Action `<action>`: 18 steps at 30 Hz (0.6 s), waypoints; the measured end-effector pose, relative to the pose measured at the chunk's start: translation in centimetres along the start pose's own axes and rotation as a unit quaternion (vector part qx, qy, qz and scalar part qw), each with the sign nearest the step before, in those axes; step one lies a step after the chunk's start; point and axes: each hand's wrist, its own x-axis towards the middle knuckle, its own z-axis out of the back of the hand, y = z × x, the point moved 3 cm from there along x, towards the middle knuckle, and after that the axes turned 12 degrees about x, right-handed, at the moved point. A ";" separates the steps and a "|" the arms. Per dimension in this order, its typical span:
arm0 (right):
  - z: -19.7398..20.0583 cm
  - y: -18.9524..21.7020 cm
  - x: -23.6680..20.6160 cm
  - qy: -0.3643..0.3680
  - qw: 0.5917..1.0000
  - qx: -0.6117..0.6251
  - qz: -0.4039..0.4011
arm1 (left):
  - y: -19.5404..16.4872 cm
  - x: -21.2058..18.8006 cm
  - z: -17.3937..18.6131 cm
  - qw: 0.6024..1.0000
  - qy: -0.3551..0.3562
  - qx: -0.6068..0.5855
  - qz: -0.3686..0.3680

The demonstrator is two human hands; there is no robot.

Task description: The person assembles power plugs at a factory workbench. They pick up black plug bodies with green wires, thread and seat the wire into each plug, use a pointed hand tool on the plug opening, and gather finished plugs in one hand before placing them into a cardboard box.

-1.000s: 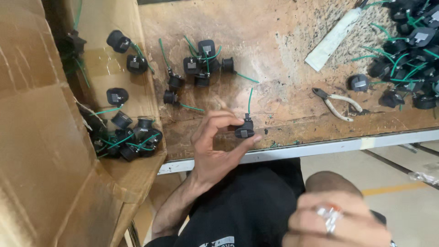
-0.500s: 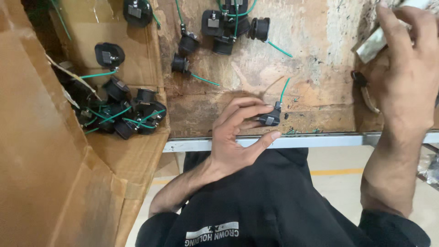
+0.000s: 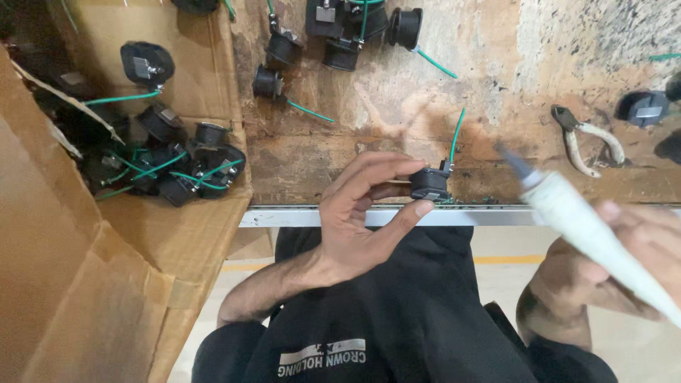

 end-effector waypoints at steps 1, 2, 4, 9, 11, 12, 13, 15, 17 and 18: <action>0.0 1.3 0.0 0.011 1.000 0.006 0.010 | -0.1 0.0 0.0 1.000 -0.002 0.000 -0.003; -0.1 2.1 0.2 0.022 0.999 0.040 0.002 | -0.3 0.0 0.0 1.000 -0.005 0.000 -0.005; -0.1 3.3 0.8 0.071 0.995 0.074 -0.022 | -0.6 -0.1 0.0 1.000 -0.006 0.007 -0.012; 0.5 4.5 1.6 0.162 0.981 0.067 -0.083 | -1.4 -0.1 0.4 0.997 -0.014 0.071 -0.020; 0.5 4.5 1.6 0.172 0.979 0.065 -0.090 | -1.7 0.0 0.6 0.992 -0.014 0.118 -0.036; 0.4 4.5 1.5 0.173 0.978 0.065 -0.092 | -1.8 0.1 0.6 0.989 -0.012 0.140 -0.043; 0.3 4.5 1.6 0.174 0.978 0.064 -0.094 | -1.8 0.1 0.7 0.986 -0.013 0.160 -0.052; 0.1 4.4 1.8 0.171 0.978 0.069 -0.101 | -1.9 0.2 0.7 0.977 -0.013 0.200 -0.070; -0.2 4.4 2.3 0.173 0.975 0.085 -0.109 | -1.8 0.3 0.7 0.973 -0.017 0.216 -0.075; -0.2 4.5 2.5 0.177 0.973 0.090 -0.116 | -1.7 0.3 0.6 0.971 -0.019 0.224 -0.078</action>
